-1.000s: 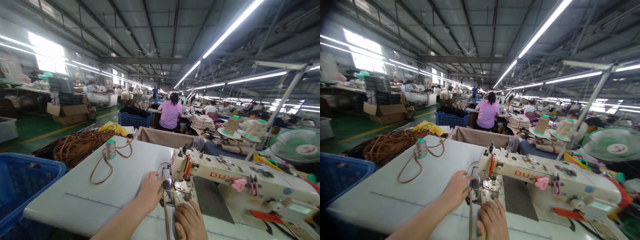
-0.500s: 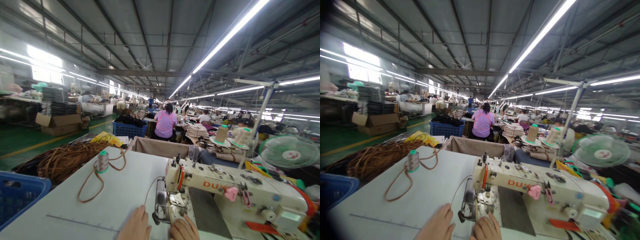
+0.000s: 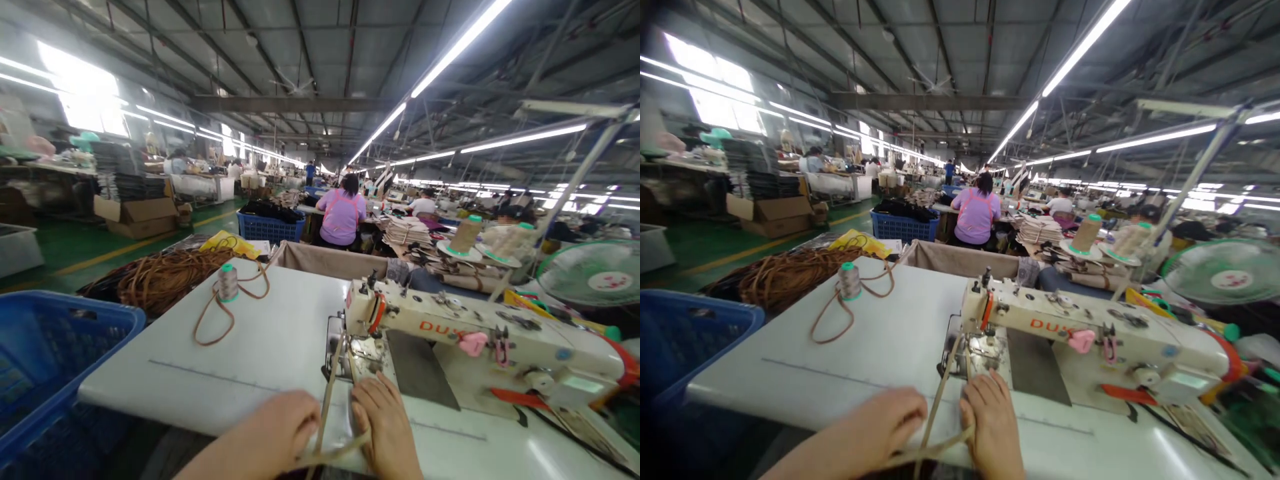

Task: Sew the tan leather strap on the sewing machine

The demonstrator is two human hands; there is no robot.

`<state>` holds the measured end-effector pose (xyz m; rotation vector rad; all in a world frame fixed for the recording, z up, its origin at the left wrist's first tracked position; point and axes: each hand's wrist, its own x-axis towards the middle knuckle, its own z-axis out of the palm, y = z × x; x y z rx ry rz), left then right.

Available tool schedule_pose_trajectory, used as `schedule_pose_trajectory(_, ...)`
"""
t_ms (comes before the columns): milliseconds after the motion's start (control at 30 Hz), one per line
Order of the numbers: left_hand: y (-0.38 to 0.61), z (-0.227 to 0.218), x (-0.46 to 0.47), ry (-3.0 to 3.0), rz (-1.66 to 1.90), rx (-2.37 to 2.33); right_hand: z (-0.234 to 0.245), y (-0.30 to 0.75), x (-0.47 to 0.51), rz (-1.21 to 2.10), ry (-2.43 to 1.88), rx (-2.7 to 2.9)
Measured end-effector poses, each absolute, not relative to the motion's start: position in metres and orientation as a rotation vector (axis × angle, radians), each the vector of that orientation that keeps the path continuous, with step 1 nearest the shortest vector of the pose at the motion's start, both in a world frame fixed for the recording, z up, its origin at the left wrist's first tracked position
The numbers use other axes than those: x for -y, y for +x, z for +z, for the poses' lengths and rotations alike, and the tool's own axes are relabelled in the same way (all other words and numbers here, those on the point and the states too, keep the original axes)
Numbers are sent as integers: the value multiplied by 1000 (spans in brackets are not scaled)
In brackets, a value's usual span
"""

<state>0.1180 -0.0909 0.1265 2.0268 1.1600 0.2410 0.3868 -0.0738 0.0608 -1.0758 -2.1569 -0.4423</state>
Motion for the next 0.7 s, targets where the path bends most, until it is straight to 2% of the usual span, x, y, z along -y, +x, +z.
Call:
schedule_pose_trajectory(133,122,118,84,2107,447,-1293,68,377,80,-299,-1154,2153)
schedule_pose_trajectory(367,130,95,83,2018,616,-1269,67,379,79,-245,-1159,2169)
schedule_pose_trajectory(700,164,82,43,1891,696,-1238,71,378,82,-180,-1178,2176)
